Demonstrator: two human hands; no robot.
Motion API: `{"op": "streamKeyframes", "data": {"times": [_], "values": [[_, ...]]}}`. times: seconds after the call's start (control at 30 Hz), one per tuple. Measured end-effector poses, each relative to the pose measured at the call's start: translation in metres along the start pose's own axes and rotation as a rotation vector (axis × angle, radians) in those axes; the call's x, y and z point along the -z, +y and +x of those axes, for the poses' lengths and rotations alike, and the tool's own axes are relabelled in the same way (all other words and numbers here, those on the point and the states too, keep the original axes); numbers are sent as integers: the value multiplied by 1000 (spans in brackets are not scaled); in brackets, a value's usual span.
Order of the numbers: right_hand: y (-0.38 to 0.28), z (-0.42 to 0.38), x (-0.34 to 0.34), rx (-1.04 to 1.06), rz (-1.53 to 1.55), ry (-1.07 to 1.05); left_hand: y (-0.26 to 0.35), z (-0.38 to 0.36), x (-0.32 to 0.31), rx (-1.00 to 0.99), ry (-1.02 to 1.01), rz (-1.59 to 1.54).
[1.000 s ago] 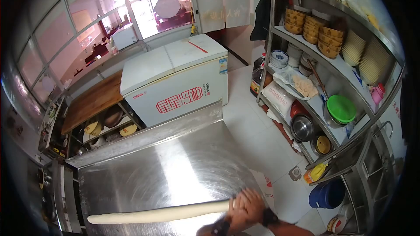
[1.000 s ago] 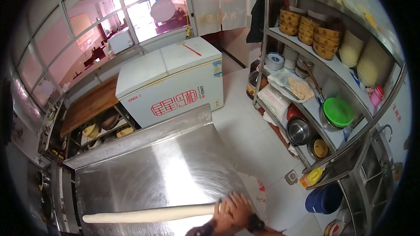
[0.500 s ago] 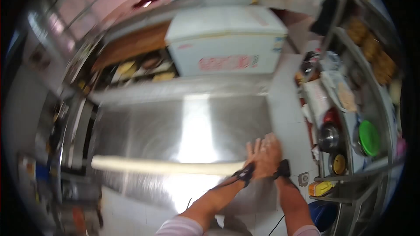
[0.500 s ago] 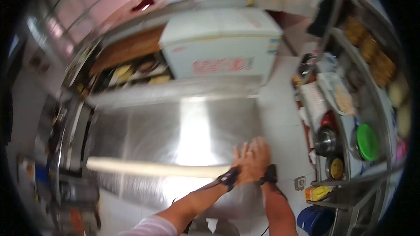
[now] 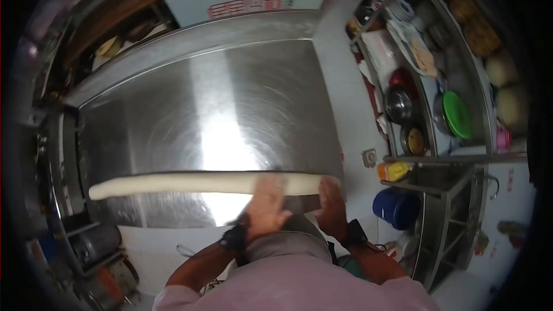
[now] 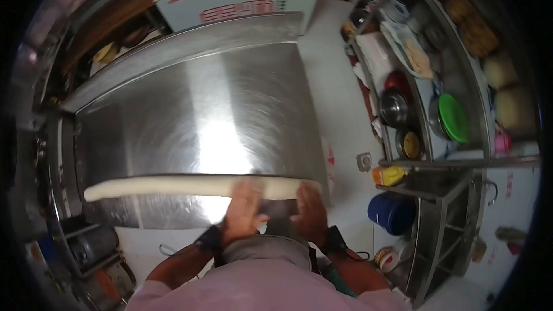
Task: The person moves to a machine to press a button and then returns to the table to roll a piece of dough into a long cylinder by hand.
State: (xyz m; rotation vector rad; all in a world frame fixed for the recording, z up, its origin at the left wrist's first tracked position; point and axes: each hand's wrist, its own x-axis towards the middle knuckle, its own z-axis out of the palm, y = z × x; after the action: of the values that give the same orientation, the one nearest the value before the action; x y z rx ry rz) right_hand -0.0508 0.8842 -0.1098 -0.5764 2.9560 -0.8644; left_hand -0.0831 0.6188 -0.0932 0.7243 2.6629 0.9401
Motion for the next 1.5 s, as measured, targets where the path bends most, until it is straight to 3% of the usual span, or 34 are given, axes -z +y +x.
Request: {"op": "streamKeyframes", "data": {"times": [0.07,0.1,0.17,0.3,0.37,0.5,0.53,0.57,0.6,0.63,0.7,0.77,0.8,0.83,0.9,0.97,1.0,1.07,1.13,1.23,1.3,1.33,1.4,1.5], "values": [[-10,30,-11,26,-39,-4,-31,9,0,118,58,344],[-7,52,-14,89,-65,-14,-34,25,10,103,-8,282],[10,102,-19,21,-184,-80,-49,64,11,160,-31,313],[54,208,-30,-45,-234,67,-84,159,40,194,137,526],[61,224,-33,-2,-222,55,-84,166,41,123,124,516],[29,171,-12,130,-241,-130,-56,111,10,-125,-90,391],[17,144,-7,140,-223,-161,-19,94,26,-153,-314,318],[6,111,-5,150,-208,-191,-6,72,11,-210,-334,193],[5,71,-23,149,-128,-159,-12,38,-45,-338,-42,694],[10,50,-40,153,-47,-124,8,26,-33,-248,-221,331],[13,63,-36,129,-47,-103,6,26,-47,-240,-259,500],[17,82,-35,119,-15,-108,11,66,-31,-163,-242,414],[29,107,-30,155,-87,-37,10,93,-20,-99,-224,320],[39,132,-27,191,-150,33,0,113,-19,-121,-81,201],[52,180,-22,75,-425,-140,-19,154,-9,-117,106,143],[74,212,-34,43,-201,96,-25,167,-12,-53,156,218],[72,215,-36,73,-182,90,-24,170,-18,-22,167,258],[60,204,-29,84,-214,22,-19,152,-14,21,182,292],[44,159,-21,193,-208,-36,10,120,1,-38,-191,251],[25,81,-20,202,-144,-197,24,50,-24,-116,-216,233],[16,45,-21,207,-129,-225,-3,13,-70,-354,99,584],[14,35,-18,243,-132,-241,-7,3,-56,-347,111,589],[9,32,-14,288,-139,-264,-22,-30,-20,-192,176,-144],[-7,50,-15,136,-103,-308,-74,-77,43,67,295,-78]]}}
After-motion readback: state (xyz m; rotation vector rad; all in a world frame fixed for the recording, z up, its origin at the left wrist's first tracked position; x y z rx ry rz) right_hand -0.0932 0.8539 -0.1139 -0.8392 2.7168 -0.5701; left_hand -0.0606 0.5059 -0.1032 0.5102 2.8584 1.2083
